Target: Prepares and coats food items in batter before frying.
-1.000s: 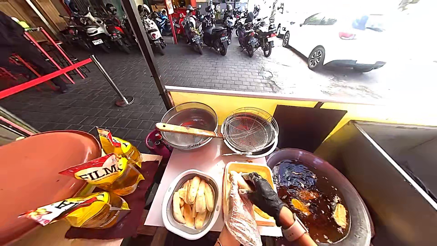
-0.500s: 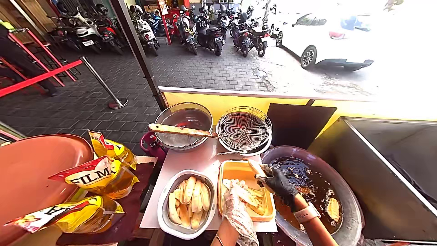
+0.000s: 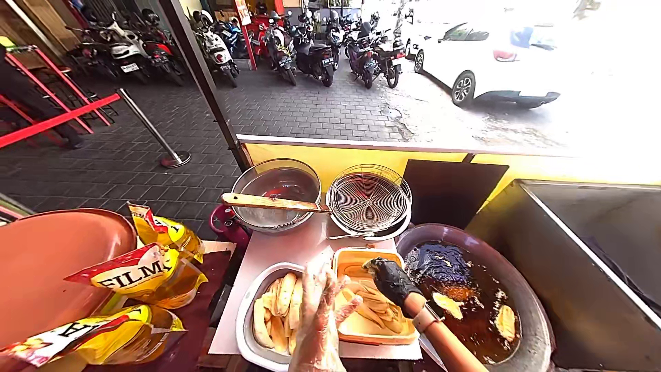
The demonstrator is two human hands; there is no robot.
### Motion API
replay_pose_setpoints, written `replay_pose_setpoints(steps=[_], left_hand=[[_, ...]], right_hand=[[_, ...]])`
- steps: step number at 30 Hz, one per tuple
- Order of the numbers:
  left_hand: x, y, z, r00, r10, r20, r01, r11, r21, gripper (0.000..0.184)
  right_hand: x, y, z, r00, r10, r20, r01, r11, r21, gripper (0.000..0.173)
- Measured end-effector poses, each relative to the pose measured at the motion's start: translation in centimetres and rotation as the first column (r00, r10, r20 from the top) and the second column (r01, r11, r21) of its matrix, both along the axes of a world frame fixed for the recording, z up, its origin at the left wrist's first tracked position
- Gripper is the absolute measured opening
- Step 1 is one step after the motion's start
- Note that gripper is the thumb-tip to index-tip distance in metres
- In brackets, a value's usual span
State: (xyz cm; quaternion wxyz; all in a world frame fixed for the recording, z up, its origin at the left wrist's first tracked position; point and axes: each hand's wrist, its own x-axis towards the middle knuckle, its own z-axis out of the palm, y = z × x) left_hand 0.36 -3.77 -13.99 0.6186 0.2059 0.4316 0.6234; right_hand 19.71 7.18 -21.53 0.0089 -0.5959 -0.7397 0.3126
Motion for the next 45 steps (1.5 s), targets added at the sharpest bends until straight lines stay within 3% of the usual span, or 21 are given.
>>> replay_pose_setpoints(steps=[3, 5, 7, 9, 12, 15, 17, 22, 25, 26, 29, 33, 40, 45], left_hand=[[-1.8, 1.0, -2.1, 0.99, 0.037, -0.137, -0.032, 0.999, 0.041, 0.101], [-1.8, 1.7, -3.3, 0.946, 0.063, -0.317, -0.046, 0.997, 0.06, 0.1], [-1.5, 2.3, -5.1, 0.808, 0.095, -0.581, -0.062, 0.995, 0.075, 0.094], [-0.9, 2.7, -6.9, 0.624, 0.118, -0.773, -0.116, 0.992, 0.059, 0.087], [0.0, 3.2, -10.2, 0.401, 0.011, -0.916, -0.089, 0.996, -0.027, 0.079], [0.6, 2.9, -13.3, 0.293, -0.115, -0.949, -0.02, 0.992, -0.126, 0.073], [0.7, 3.1, -13.9, 0.247, -0.187, -0.951, -0.014, 0.98, -0.197, 0.071], [1.1, 3.1, -12.5, 0.172, -0.264, -0.949, 0.005, 0.964, -0.267, 0.061], [1.3, 3.7, -12.6, 0.18, -0.217, -0.959, -0.01, 0.975, -0.222, 0.061], [1.4, 3.5, -13.0, 0.171, -0.204, -0.964, -0.025, 0.977, -0.211, 0.06], [1.7, 3.3, -13.7, 0.198, -0.191, -0.962, -0.024, 0.98, -0.199, 0.057], [1.8, 3.4, -14.0, 0.234, -0.154, -0.96, -0.051, 0.984, -0.17, 0.057], [1.7, 3.0, -13.4, 0.21, -0.189, -0.959, -0.076, 0.975, -0.209, 0.055], [1.8, 3.0, -14.0, 0.226, -0.147, -0.963, -0.075, 0.983, -0.167, 0.056]], right_hand=[[-1.3, -2.5, -1.4, 0.975, 0.078, 0.208, -0.035, 0.979, -0.203, 0.042], [-1.7, -3.4, -2.1, 0.942, 0.229, 0.245, -0.137, 0.93, -0.34, 0.046], [-1.5, -2.5, -1.4, 0.915, 0.341, 0.215, -0.235, 0.885, -0.403, 0.038], [-1.7, -1.0, -0.2, 0.945, 0.266, 0.192, -0.2, 0.93, -0.307, 0.031], [-4.0, 1.2, -1.4, 0.967, 0.131, 0.22, -0.098, 0.983, -0.153, 0.039], [-4.8, 2.3, -4.1, 0.934, 0.277, 0.224, -0.218, 0.942, -0.255, 0.045], [-4.7, 2.5, -3.0, 0.954, 0.213, 0.213, -0.17, 0.964, -0.205, 0.042], [-2.6, 2.3, -3.3, 0.953, 0.133, 0.273, -0.072, 0.972, -0.223, 0.04], [-4.1, 1.5, 4.1, 0.928, 0.009, 0.371, 0.096, 0.96, -0.262, 0.041], [-4.2, 1.2, 4.9, 0.91, 0.014, 0.415, 0.125, 0.944, -0.305, 0.04], [-2.4, 1.1, 0.6, 0.882, -0.001, 0.472, 0.159, 0.942, -0.294, 0.031], [-4.5, 1.4, 0.5, 0.93, -0.121, 0.346, 0.174, 0.977, -0.126, 0.035], [-7.9, 2.7, -4.2, 0.897, 0.148, 0.416, -0.086, 0.983, -0.163, 0.036], [-7.4, 2.7, -3.1, 0.908, 0.186, 0.376, -0.124, 0.975, -0.183, 0.035]])
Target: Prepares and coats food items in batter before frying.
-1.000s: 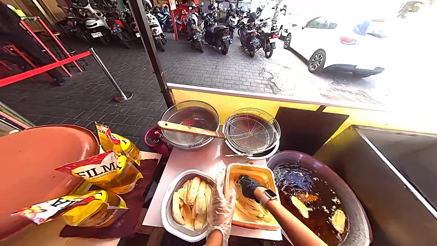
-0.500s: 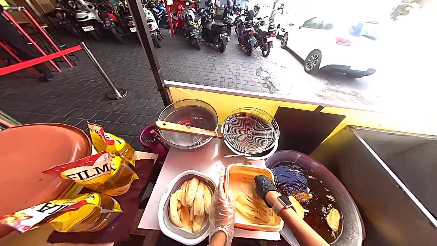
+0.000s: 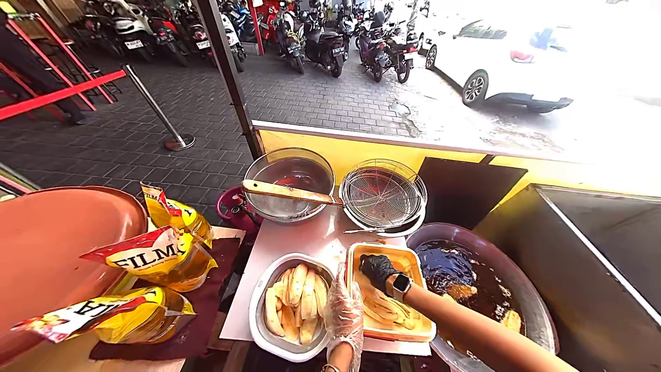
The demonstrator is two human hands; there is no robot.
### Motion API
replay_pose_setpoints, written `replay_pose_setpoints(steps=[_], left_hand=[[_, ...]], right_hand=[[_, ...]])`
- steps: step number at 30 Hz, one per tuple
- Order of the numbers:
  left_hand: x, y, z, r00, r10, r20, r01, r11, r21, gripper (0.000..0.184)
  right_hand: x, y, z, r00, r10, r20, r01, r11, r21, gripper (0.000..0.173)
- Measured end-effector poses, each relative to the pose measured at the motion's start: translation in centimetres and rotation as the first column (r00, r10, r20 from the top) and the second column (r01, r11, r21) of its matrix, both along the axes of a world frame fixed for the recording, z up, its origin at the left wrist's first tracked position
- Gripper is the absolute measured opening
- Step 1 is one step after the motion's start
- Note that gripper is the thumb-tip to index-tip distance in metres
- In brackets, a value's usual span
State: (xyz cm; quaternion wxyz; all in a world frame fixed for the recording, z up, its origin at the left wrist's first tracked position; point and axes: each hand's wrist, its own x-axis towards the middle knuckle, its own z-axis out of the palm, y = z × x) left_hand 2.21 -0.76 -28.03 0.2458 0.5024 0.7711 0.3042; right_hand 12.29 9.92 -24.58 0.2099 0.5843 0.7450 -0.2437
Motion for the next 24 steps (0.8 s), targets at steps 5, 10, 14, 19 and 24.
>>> replay_pose_setpoints(steps=[5, 10, 14, 19, 24], left_hand=[[0.0, 0.1, 0.1, 1.0, -0.003, 0.023, 0.003, 1.0, -0.023, 0.057], [-0.1, 0.1, 0.4, 0.999, -0.028, 0.041, 0.028, 1.0, 0.001, 0.059], [0.1, 0.1, 0.9, 1.0, -0.012, 0.023, 0.013, 0.999, -0.046, 0.061], [0.2, 0.1, 0.0, 0.999, -0.017, 0.048, 0.015, 0.999, 0.041, 0.057], [-0.1, -0.3, -0.3, 0.999, -0.024, 0.037, 0.023, 0.999, 0.041, 0.058]], right_hand=[[3.2, 0.0, 5.5, 1.0, -0.01, -0.023, 0.011, 0.999, 0.036, 0.04], [6.9, -0.2, 9.1, 0.996, -0.017, -0.091, 0.031, 0.987, 0.157, 0.041], [7.4, -2.8, 11.3, 0.96, -0.146, -0.237, 0.204, 0.948, 0.246, 0.038], [7.0, -5.0, 6.4, 0.958, -0.149, -0.246, 0.181, 0.977, 0.113, 0.036], [10.3, -5.1, 8.6, 0.866, -0.325, -0.381, 0.381, 0.921, 0.079, 0.037]])
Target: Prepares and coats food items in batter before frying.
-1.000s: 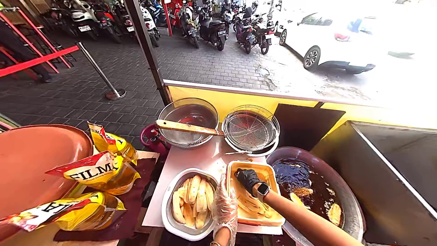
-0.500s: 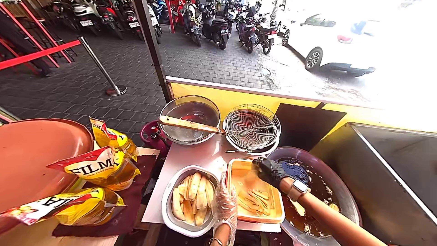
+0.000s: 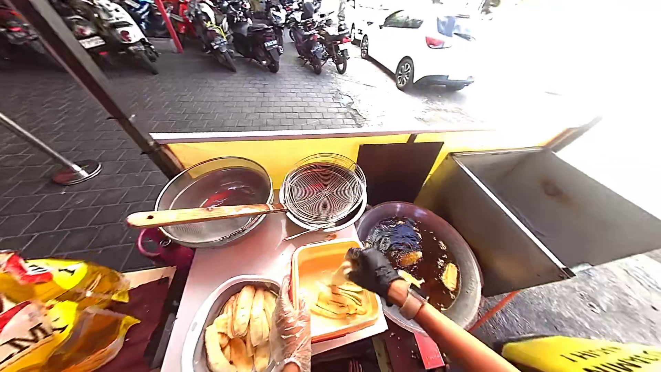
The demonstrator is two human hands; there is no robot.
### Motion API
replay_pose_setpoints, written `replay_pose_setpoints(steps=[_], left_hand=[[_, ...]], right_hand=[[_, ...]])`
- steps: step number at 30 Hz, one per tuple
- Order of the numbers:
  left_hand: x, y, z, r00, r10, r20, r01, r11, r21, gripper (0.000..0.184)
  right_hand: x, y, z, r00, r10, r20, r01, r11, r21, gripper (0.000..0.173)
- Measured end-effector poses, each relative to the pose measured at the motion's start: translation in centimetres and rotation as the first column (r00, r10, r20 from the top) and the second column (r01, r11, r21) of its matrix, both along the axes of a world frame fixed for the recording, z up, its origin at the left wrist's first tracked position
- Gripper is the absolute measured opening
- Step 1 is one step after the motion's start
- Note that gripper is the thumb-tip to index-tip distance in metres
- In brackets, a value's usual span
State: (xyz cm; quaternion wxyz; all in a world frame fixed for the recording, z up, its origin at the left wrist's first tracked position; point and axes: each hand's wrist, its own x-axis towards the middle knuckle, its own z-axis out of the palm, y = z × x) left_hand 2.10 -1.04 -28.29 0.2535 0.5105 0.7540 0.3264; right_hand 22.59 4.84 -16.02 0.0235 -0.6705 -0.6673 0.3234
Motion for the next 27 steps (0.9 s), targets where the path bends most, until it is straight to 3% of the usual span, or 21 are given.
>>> replay_pose_setpoints(steps=[4, 8, 11, 17, 20, 22, 23, 27], left_hand=[[0.2, -0.4, 0.7, 1.0, 0.006, -0.017, -0.006, 1.0, -0.003, 0.059], [0.1, -0.6, 0.7, 0.999, 0.015, -0.04, -0.015, 1.0, 0.003, 0.06], [0.3, -0.6, 0.8, 0.997, 0.026, -0.068, -0.025, 0.999, 0.024, 0.059], [0.4, -0.5, 1.2, 0.994, 0.045, -0.097, -0.05, 0.997, -0.052, 0.06], [0.3, -0.3, 1.1, 0.997, 0.054, -0.057, -0.059, 0.994, -0.089, 0.059], [0.3, -0.2, 1.1, 0.998, 0.063, -0.027, -0.064, 0.995, -0.073, 0.059], [0.2, -0.2, 0.9, 0.998, 0.063, -0.022, -0.064, 0.996, -0.066, 0.059], [0.0, 0.0, 0.6, 0.998, 0.065, -0.026, -0.067, 0.996, -0.061, 0.058]], right_hand=[[7.0, -0.2, 4.8, 0.944, -0.288, -0.163, 0.305, 0.948, 0.093, 0.027], [13.4, 0.1, 4.2, 0.891, -0.417, -0.178, 0.444, 0.882, 0.159, 0.029], [16.6, 2.1, -1.3, 0.863, -0.505, -0.018, 0.505, 0.861, 0.053, 0.041], [19.6, 5.5, -20.5, 0.82, -0.531, 0.214, 0.565, 0.811, -0.153, 0.055], [19.0, 6.5, -24.3, 0.865, -0.42, 0.276, 0.485, 0.84, -0.242, 0.054], [18.2, 7.2, -23.4, 0.878, -0.386, 0.282, 0.45, 0.867, -0.215, 0.054], [17.5, 7.4, -21.2, 0.88, -0.393, 0.266, 0.442, 0.883, -0.157, 0.051], [11.8, 5.3, -7.9, 0.915, -0.39, 0.104, 0.37, 0.914, 0.169, 0.034]])
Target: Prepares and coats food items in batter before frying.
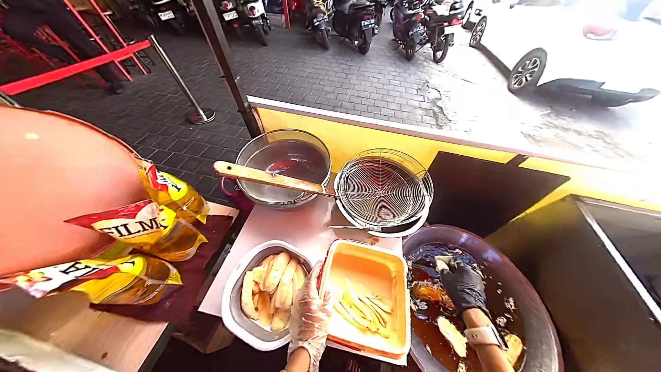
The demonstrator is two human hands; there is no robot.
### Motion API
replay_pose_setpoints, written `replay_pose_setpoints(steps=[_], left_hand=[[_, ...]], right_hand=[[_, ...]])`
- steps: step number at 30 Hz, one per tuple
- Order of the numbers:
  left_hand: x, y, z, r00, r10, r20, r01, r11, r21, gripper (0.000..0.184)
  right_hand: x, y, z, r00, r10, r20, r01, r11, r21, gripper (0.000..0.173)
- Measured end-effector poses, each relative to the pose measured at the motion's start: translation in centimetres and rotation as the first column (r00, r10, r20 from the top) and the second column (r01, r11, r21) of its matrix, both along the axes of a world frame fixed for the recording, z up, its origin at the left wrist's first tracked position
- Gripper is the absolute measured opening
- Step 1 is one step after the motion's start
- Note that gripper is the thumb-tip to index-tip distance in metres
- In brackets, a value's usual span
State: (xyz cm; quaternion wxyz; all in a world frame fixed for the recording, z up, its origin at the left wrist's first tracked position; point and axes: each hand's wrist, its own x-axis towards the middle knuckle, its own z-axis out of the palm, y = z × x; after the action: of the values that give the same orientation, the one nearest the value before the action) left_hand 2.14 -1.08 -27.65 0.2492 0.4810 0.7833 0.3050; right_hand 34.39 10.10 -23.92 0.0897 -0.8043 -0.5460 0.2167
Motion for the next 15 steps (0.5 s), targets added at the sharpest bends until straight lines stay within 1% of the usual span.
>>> replay_pose_setpoints(steps=[1, 2, 3, 4, 5, 6, 7, 9, 11, 13, 15], left_hand=[[0.0, 0.0, 0.1, 1.0, 0.0, -0.001, 0.0, 1.0, 0.005, 0.058], [0.0, 0.1, 0.4, 1.0, 0.004, 0.001, -0.004, 1.0, 0.002, 0.057], [0.0, 0.1, 0.5, 1.0, 0.005, 0.005, -0.005, 1.0, -0.011, 0.056], [0.0, 0.2, 0.5, 1.0, 0.005, 0.011, -0.005, 1.0, -0.023, 0.055], [-0.1, 0.2, 0.4, 1.0, 0.004, 0.013, -0.004, 1.0, -0.024, 0.055], [-0.1, 0.3, 0.2, 1.0, 0.001, 0.017, -0.001, 1.0, -0.023, 0.055], [0.0, 0.3, 0.1, 1.0, -0.002, 0.011, 0.002, 1.0, -0.018, 0.055], [-0.1, 0.3, 0.2, 1.0, -0.003, 0.003, 0.003, 0.999, -0.035, 0.055], [-0.2, 0.3, 0.2, 1.0, 0.001, 0.006, -0.001, 0.999, -0.036, 0.056], [-0.3, 0.2, 0.5, 1.0, 0.002, 0.009, -0.002, 0.998, -0.069, 0.057], [-0.3, 0.2, 0.4, 1.0, -0.007, 0.016, 0.008, 0.997, -0.083, 0.059]], right_hand=[[-2.0, -0.9, 2.6, 0.997, 0.069, -0.021, -0.068, 0.995, 0.071, 0.031], [-4.0, -1.5, 4.4, 0.985, 0.167, -0.036, -0.162, 0.981, 0.103, 0.027], [-6.1, -2.0, 5.4, 0.961, 0.273, -0.05, -0.27, 0.961, 0.065, 0.026], [-8.3, -2.2, 5.8, 0.919, 0.389, -0.064, -0.392, 0.919, -0.038, 0.028], [-10.3, -2.3, 5.5, 0.863, 0.499, -0.078, -0.505, 0.848, -0.159, 0.03], [-12.0, -2.4, 4.5, 0.805, 0.587, -0.085, -0.585, 0.765, -0.27, 0.033], [-13.5, -2.5, 3.4, 0.757, 0.647, -0.087, -0.632, 0.694, -0.345, 0.036], [-16.1, -3.3, 1.8, 0.707, 0.704, -0.065, -0.655, 0.619, -0.433, 0.044], [-18.2, -4.6, 0.9, 0.674, 0.738, -0.008, -0.647, 0.585, -0.489, 0.056], [-19.5, -5.8, -0.1, 0.656, 0.753, 0.058, -0.611, 0.574, -0.545, 0.064], [-19.8, -6.3, -1.0, 0.655, 0.748, 0.104, -0.583, 0.589, -0.56, 0.064]])
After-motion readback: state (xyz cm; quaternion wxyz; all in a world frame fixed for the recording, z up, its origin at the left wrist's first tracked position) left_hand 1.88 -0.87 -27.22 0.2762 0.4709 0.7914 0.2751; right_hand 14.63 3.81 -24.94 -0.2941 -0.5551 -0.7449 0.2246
